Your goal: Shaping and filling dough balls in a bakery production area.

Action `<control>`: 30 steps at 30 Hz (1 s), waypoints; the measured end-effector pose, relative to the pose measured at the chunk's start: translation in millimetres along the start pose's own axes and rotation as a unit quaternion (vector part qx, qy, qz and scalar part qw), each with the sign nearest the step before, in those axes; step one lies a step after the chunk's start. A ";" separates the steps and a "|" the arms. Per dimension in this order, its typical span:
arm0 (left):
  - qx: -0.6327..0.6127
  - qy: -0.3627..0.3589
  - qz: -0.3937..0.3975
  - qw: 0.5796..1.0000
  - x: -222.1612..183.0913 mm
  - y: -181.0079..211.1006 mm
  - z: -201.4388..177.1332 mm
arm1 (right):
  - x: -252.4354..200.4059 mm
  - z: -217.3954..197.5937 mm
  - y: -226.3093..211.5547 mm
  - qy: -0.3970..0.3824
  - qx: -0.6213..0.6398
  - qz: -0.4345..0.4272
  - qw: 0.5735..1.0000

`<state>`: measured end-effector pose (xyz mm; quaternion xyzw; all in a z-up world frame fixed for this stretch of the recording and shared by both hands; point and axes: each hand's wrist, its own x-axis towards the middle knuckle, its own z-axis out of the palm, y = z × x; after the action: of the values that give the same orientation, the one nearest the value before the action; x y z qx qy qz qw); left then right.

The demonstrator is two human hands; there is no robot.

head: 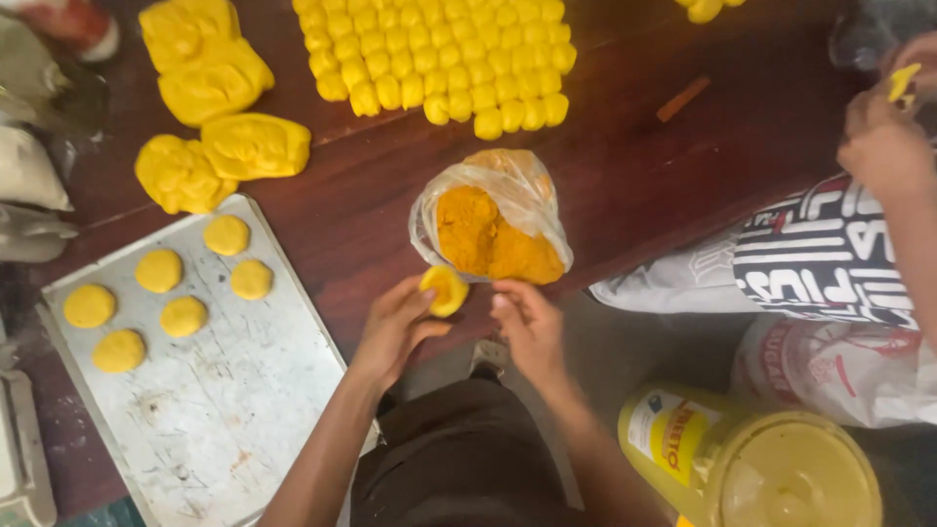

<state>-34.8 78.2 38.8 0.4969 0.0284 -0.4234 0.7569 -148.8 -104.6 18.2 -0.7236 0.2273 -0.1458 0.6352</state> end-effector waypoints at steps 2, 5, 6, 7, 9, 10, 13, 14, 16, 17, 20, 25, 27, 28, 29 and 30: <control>-0.026 0.038 -0.010 0.999 -16.9 -15.8 -18.9 | -1.8 -0.8 2.3 -0.016 -0.021 -0.004 1.000; -0.060 0.099 -0.010 0.993 -44.1 -32.5 -50.9 | -2.0 3.0 -5.1 -0.017 -0.085 -0.034 0.996; -0.066 0.124 -0.005 0.990 -52.9 -36.0 -62.7 | -1.7 5.9 -10.5 0.000 -0.125 -0.054 0.991; -0.072 0.118 -0.002 0.990 -54.0 -41.9 -72.5 | 3.6 7.5 -14.5 0.001 -0.132 -0.059 0.990; -0.069 0.132 0.022 0.989 -58.0 -53.3 -94.5 | 11.7 14.0 -24.1 0.047 -0.251 -0.127 0.958; -0.075 0.126 0.025 0.989 -59.9 -46.7 -94.7 | 18.4 19.3 -28.5 0.048 -0.258 -0.132 0.956; -0.076 0.107 0.027 0.991 -66.7 -21.9 -100.2 | 41.7 43.0 -43.4 0.069 -0.353 -0.225 0.905; -0.052 0.102 0.033 0.993 -68.7 -14.3 -101.3 | 50.5 51.2 -48.1 0.066 -0.390 -0.216 0.892; -0.037 0.092 0.040 0.994 -70.1 -4.8 -103.2 | 68.4 61.6 -54.6 0.062 -0.436 -0.211 0.873; -0.030 0.086 0.037 0.995 -73.5 -2.0 -106.7 | 76.7 68.5 -54.8 0.050 -0.477 -0.170 0.861; -0.040 0.077 0.049 0.995 -79.4 -0.7 -116.7 | 96.7 79.6 -48.6 0.023 -0.551 -0.126 0.825; -0.054 0.075 0.081 0.992 -90.9 10.3 -116.5 | 122.7 69.6 -40.1 -0.028 -0.616 -0.112 0.779; -0.050 0.094 0.092 0.990 -96.2 12.4 -109.8 | 127.1 63.4 -41.1 -0.055 -0.620 -0.098 0.776; -0.051 0.105 0.096 0.988 -96.5 11.7 -105.7 | 133.4 59.4 -38.5 -0.064 -0.616 -0.104 0.778; -0.052 0.118 0.100 0.987 -97.1 9.5 -99.9 | 138.5 53.2 -34.9 -0.077 -0.613 -0.116 0.778; -0.053 0.130 0.105 0.985 -96.9 7.1 -93.9 | 144.2 46.8 -30.8 -0.090 -0.610 -0.128 0.777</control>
<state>-56.5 211.6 41.5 0.5075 0.0965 -0.2714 0.8121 2.2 -136.0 30.3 -0.9918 0.1152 0.0093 0.0542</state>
